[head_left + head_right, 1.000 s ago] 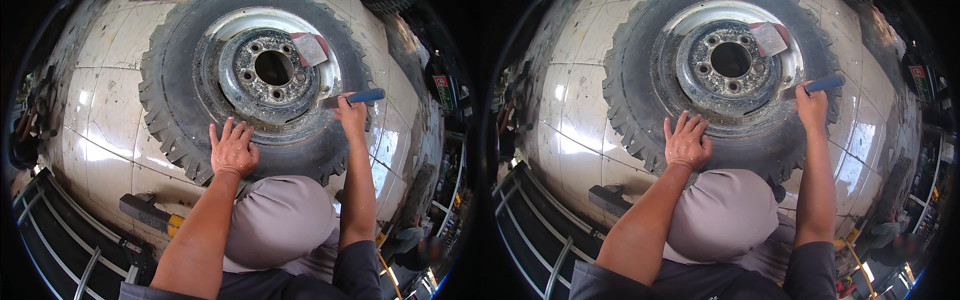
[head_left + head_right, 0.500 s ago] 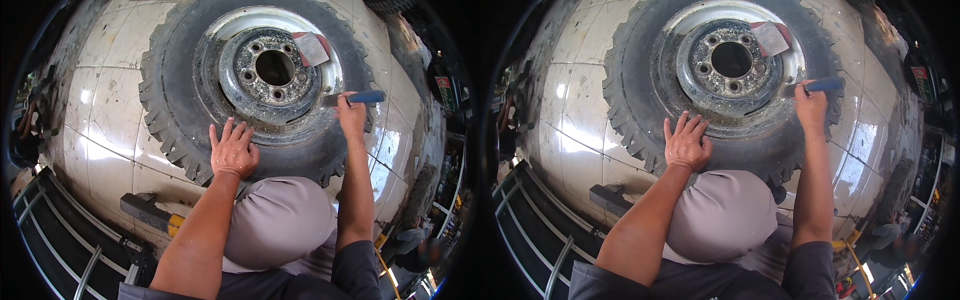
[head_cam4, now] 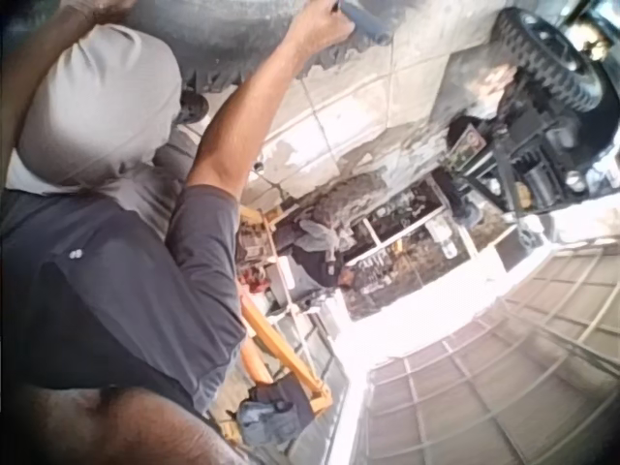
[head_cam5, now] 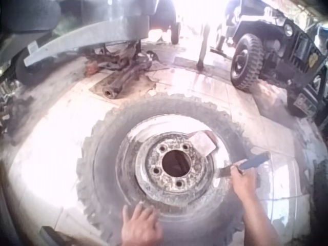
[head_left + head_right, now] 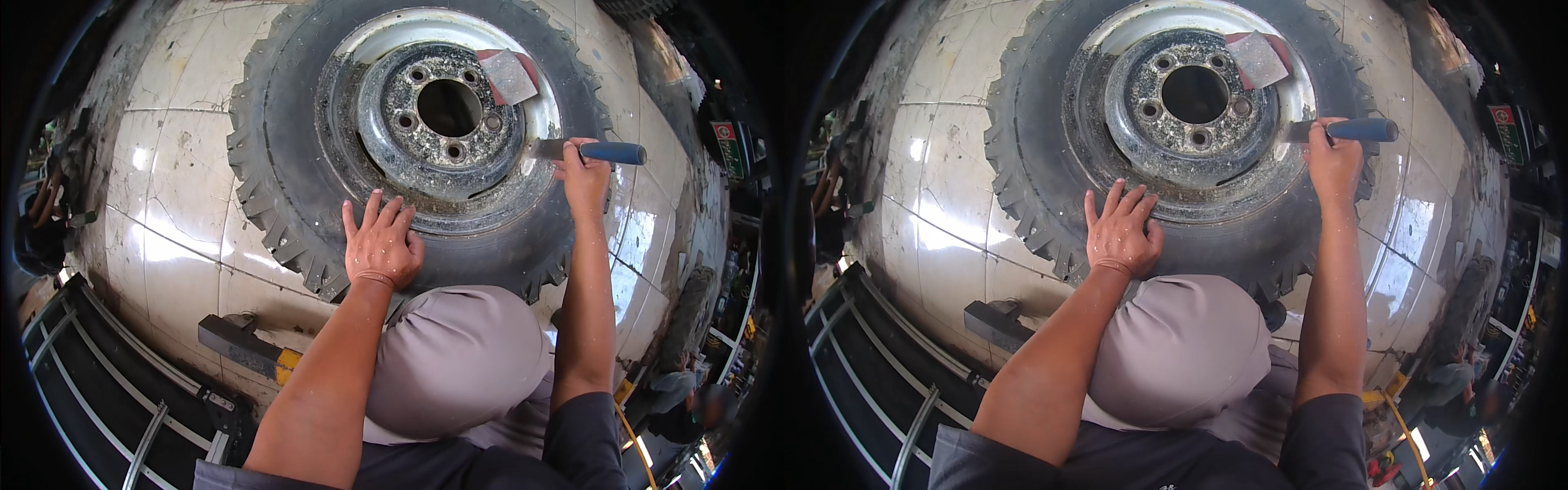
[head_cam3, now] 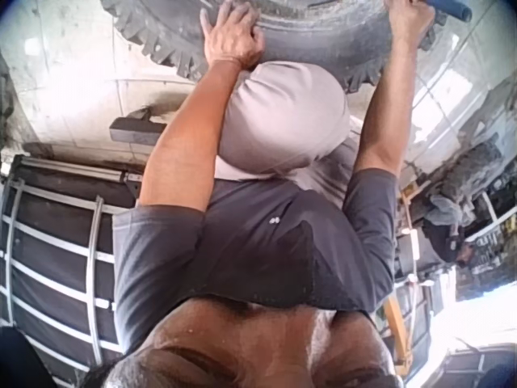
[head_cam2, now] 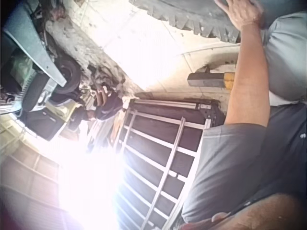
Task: The person sits on the floor and uses a scraper tool to clean the inner rim of a large vehicle tire. They repeatedly scrape the metal surface to remove dirt and grime, holding the tire steady with their left hand while working with their right.
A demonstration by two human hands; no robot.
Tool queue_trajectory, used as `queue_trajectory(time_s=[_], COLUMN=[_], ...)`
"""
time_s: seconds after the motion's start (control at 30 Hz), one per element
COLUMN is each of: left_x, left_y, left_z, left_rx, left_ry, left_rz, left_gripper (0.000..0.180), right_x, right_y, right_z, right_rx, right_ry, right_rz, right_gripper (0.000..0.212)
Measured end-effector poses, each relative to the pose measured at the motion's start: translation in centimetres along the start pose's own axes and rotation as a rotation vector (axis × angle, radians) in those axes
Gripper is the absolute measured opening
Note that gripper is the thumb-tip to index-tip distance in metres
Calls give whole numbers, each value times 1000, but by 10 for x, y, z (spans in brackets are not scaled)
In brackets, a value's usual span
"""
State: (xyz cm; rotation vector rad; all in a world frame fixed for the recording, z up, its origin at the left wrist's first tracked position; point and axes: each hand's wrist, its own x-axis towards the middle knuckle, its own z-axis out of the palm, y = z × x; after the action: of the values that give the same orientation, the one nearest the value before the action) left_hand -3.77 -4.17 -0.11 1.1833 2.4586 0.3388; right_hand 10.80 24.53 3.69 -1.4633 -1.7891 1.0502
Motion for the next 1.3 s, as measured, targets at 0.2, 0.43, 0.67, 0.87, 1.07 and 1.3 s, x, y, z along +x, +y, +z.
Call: queue_trajectory(time_s=[0.2, 0.43, 0.67, 0.87, 1.07, 1.3], left_x=[2, 3, -1, -1, 5, 2], left_y=[0, 2, -1, -2, 2, 3], left_z=[-1, -1, 1, 1, -3, -1], left_rx=[11, -3, -10, -8, -21, -16], left_ry=[10, 7, 12, 18, 27, 10], left_rz=[8, 6, -5, 1, 18, 8], left_gripper=[45, 45, 43, 43, 44, 43], right_x=[-1, 7, 15, 28, 31, 26], right_y=[9, 27, 7, 9, 21, 20], right_z=[9, 21, 17, 21, 21, 22], right_rx=[-87, -284, -378, -358, -412, -362], right_ry=[-46, -3, -36, -129, -57, -80], right_rz=[46, -53, -145, -79, -184, -102], right_gripper=[21, 26, 28, 35, 32, 27])
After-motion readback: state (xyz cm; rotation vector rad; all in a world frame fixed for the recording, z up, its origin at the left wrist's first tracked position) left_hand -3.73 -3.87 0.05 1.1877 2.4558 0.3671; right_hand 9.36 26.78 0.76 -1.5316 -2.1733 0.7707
